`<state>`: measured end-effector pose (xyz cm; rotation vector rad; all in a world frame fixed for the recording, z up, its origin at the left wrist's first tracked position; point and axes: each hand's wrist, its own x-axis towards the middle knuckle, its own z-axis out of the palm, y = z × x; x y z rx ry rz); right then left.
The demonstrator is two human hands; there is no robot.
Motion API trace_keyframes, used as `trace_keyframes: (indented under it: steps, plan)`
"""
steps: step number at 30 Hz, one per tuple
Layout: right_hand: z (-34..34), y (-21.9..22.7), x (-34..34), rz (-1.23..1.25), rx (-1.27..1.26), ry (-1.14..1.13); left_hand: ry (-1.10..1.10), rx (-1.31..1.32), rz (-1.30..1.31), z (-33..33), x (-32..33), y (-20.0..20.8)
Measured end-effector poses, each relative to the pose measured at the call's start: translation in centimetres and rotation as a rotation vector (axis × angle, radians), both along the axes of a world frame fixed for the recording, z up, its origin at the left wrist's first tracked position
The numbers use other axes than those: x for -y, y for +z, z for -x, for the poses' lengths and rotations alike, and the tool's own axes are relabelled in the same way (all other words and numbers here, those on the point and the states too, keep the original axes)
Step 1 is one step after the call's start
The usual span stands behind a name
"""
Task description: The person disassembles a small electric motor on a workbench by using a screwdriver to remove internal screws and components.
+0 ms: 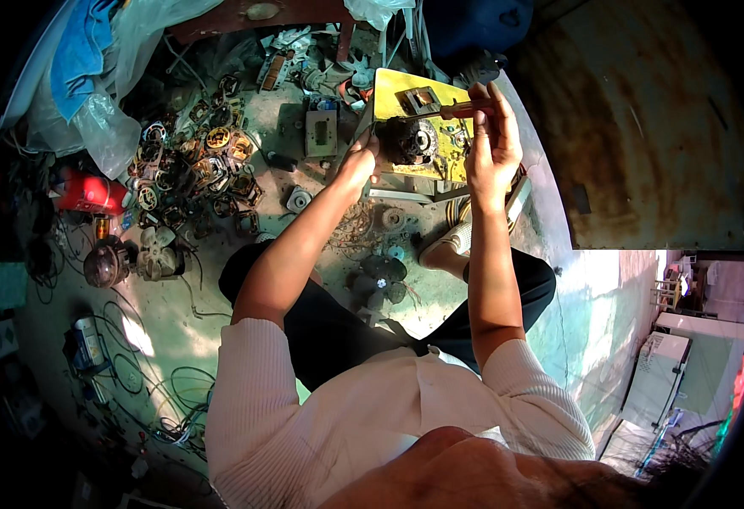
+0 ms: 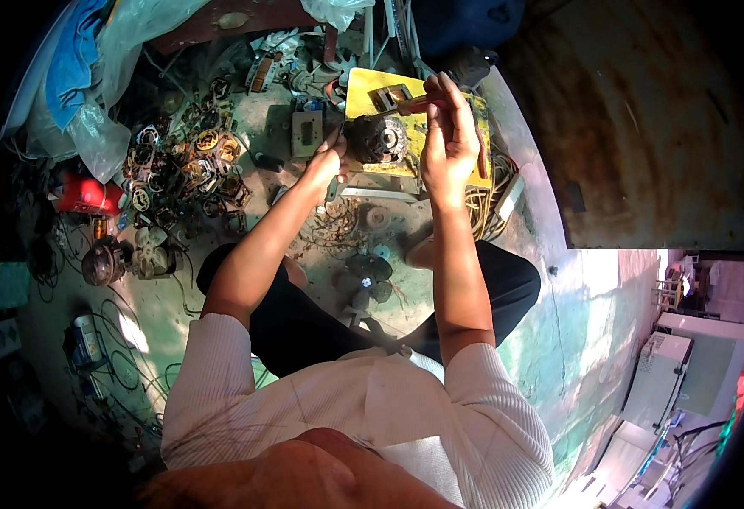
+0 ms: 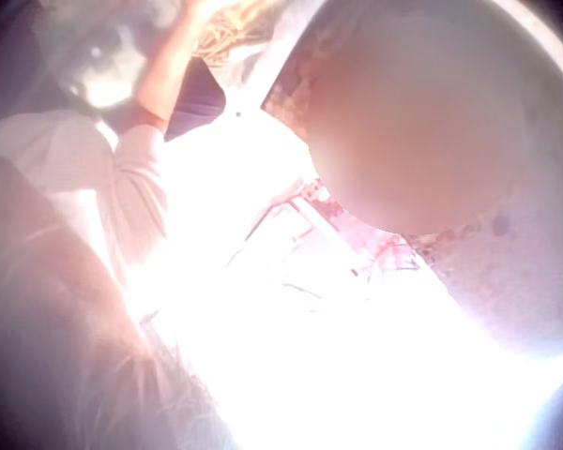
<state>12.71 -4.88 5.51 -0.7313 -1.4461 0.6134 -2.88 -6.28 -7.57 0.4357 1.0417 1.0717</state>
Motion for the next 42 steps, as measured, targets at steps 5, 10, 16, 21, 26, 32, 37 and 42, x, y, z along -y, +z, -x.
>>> trace_keyframes:
  steps: [5,10,16,21,26,32,37,42]
  plan:
    - [-0.5,-1.1,-0.5,0.030,0.113,-0.162,-0.007,-0.061,0.007,0.1,-0.1,-0.5]
    - [-0.4,-0.1,0.2,0.001,0.064,-0.044,-0.014,-0.067,-0.053,0.1,-0.3,-1.0]
    - [-0.3,-0.8,-0.2,0.027,0.150,-0.162,0.008,-0.086,0.009,0.0,-1.0,-3.0]
    - [-0.7,-0.7,-0.1,0.047,0.111,-0.153,0.003,-0.059,0.025,-0.1,-0.8,-2.4]
    - [0.0,0.3,0.6,0.046,0.021,-0.045,-0.016,-0.041,-0.042,0.0,0.0,-0.1]
    - [-0.8,-1.3,-0.2,0.049,0.254,-0.260,-0.004,-0.050,0.033,0.1,-0.8,-1.8]
    - [-0.2,-0.1,0.6,0.053,0.046,-0.047,-0.001,-0.007,0.034,-0.1,-0.3,-0.8]
    - [0.8,0.0,0.6,0.040,0.001,-0.146,-0.020,0.008,-0.009,0.2,-0.1,-0.8]
